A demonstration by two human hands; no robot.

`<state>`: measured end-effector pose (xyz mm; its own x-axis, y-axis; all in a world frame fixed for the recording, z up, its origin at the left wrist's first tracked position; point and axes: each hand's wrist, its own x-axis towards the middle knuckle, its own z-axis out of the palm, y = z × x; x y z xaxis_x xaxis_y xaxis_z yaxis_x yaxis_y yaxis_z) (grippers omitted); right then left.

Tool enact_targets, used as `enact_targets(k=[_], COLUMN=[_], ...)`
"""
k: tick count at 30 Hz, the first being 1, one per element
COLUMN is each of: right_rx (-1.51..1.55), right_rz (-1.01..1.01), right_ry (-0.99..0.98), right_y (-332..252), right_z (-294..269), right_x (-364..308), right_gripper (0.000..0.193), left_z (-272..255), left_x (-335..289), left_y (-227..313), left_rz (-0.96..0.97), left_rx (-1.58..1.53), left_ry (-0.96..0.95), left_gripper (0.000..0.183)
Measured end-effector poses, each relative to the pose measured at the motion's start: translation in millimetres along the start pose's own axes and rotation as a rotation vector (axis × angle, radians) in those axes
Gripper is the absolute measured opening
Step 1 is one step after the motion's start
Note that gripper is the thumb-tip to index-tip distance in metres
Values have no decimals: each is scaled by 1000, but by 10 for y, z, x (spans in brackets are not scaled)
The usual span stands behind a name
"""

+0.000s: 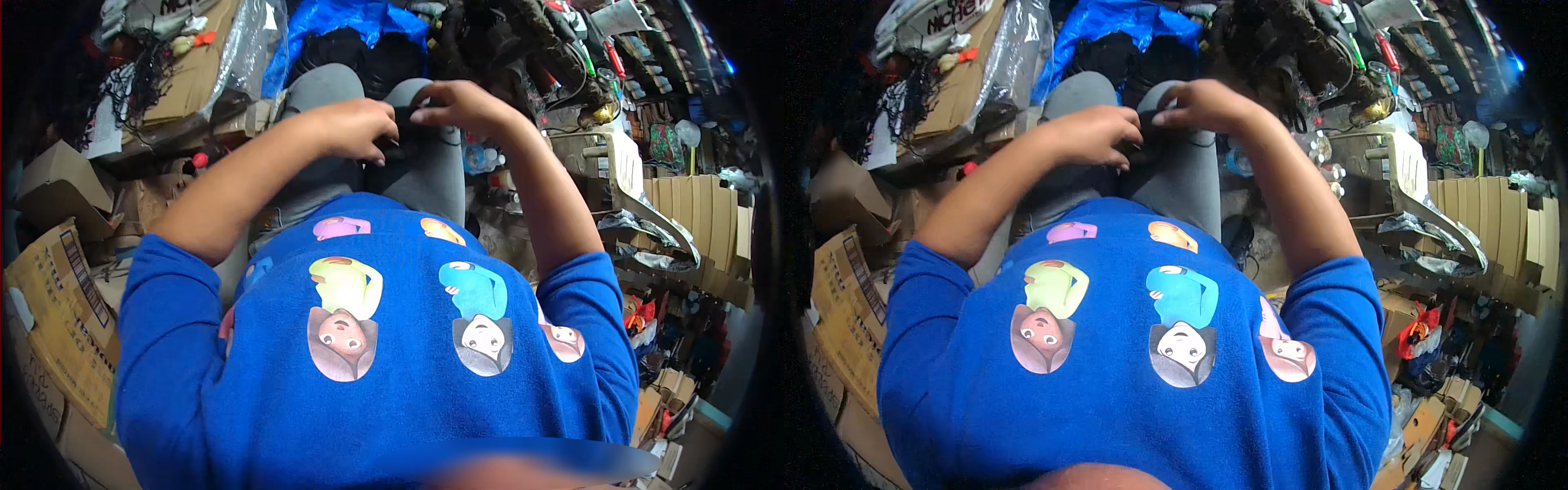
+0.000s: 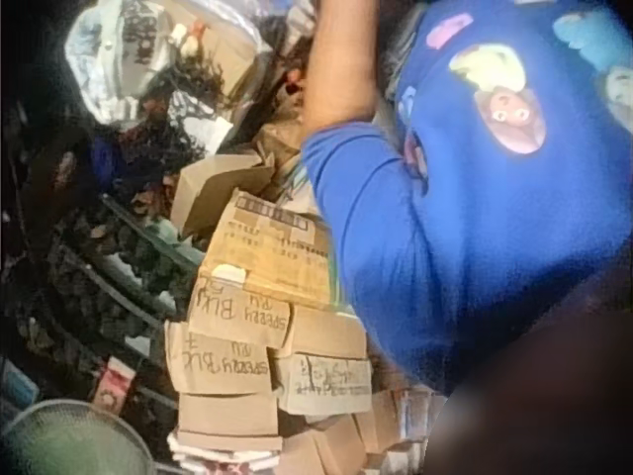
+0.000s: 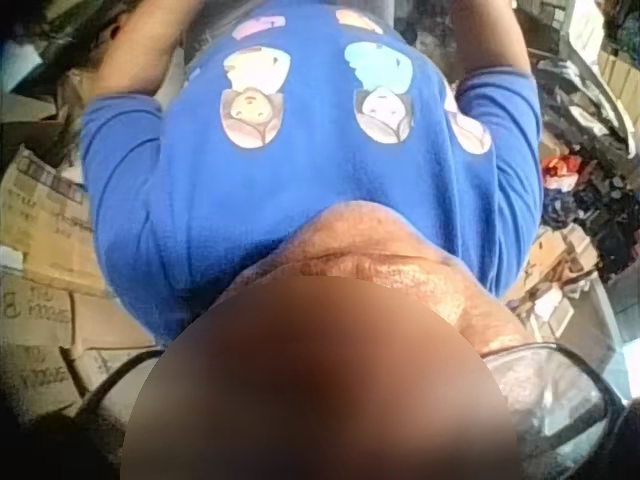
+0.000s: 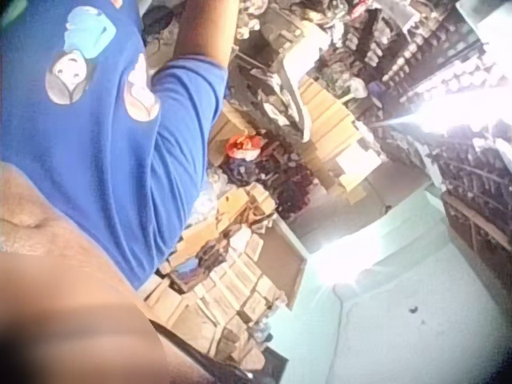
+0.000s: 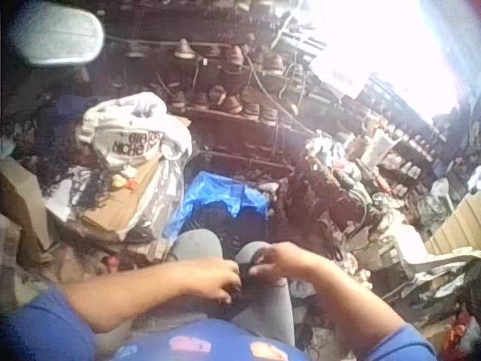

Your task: Insert and thread a shoelace through the eyelets of a black shoe.

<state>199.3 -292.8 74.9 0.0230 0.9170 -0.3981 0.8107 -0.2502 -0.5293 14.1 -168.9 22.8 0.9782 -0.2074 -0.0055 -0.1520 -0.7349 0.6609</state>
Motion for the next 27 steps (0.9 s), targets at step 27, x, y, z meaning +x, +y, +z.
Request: enact_targets(k=[27], right_rx=[-362], right_rz=[-2], right_ry=[342], right_y=[-401], right_z=[292], right_x=[-162], right_gripper=[30], left_z=[218], left_x=[-229], left_y=[216], left_rz=[-121], left_rx=[383], left_ry=[193], left_gripper=[27])
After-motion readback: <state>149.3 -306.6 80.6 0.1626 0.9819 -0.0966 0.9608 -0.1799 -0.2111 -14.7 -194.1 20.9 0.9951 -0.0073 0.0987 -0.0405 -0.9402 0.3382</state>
